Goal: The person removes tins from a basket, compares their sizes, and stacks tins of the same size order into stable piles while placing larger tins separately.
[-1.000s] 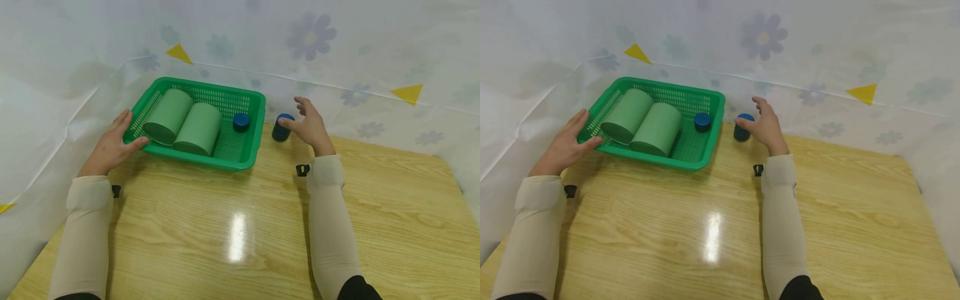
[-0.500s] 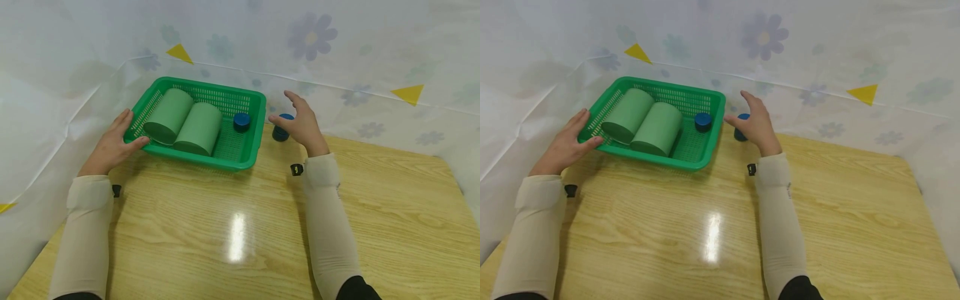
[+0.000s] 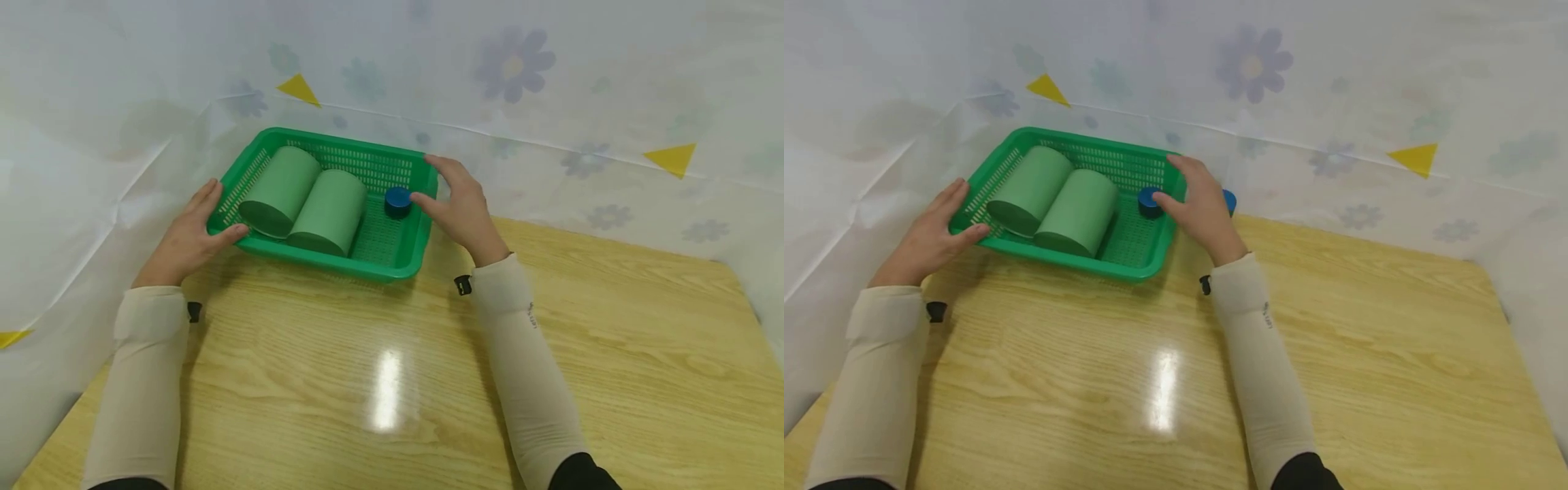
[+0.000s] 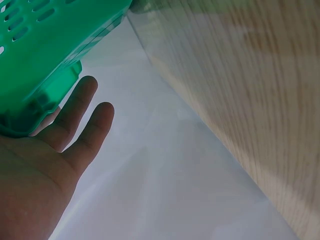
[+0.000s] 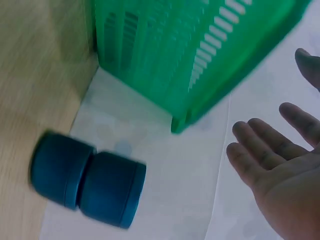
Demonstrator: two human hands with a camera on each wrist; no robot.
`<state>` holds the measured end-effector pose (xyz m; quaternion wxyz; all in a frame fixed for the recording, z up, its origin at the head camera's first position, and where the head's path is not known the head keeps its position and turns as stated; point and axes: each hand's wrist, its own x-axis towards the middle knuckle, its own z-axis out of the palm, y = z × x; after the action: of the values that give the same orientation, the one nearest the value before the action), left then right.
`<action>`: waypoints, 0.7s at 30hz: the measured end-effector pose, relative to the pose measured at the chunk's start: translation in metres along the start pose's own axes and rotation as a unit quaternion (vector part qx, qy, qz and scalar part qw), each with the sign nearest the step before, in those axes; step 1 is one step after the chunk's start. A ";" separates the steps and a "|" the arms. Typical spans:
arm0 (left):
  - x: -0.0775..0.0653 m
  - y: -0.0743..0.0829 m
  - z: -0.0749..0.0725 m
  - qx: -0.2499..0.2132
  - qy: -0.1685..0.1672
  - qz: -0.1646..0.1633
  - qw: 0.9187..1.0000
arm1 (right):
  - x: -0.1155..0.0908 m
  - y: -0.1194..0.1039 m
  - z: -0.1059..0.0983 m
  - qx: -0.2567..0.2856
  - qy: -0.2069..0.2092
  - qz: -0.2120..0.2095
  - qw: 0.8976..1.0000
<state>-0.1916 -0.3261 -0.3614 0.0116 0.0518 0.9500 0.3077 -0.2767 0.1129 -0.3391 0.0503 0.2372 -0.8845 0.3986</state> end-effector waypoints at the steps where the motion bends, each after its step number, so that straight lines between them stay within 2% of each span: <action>1: 0.000 0.000 0.000 0.000 0.001 0.000 1.000 | 0.001 -0.002 0.005 -0.004 -0.008 -0.008 1.000; 3: 0.000 0.001 -0.001 0.001 0.001 0.000 1.000 | 0.004 -0.005 0.014 -0.015 -0.031 -0.019 0.999; 9: 0.000 0.002 -0.003 0.003 0.004 -0.005 1.000 | 0.010 -0.008 0.036 -0.107 -0.095 -0.017 0.990; 16: -0.002 0.007 -0.003 0.008 -0.012 -0.020 1.000 | 0.010 -0.007 0.038 -0.152 -0.128 -0.005 0.980; 21: -0.003 0.010 -0.002 0.009 -0.012 -0.027 1.000 | 0.020 -0.004 0.037 -0.170 -0.128 0.005 0.977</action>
<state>-0.1875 -0.3190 -0.3539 0.0306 0.0294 0.9535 0.2985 -0.2887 0.0761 -0.3553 -0.0256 0.2697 -0.9396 0.2091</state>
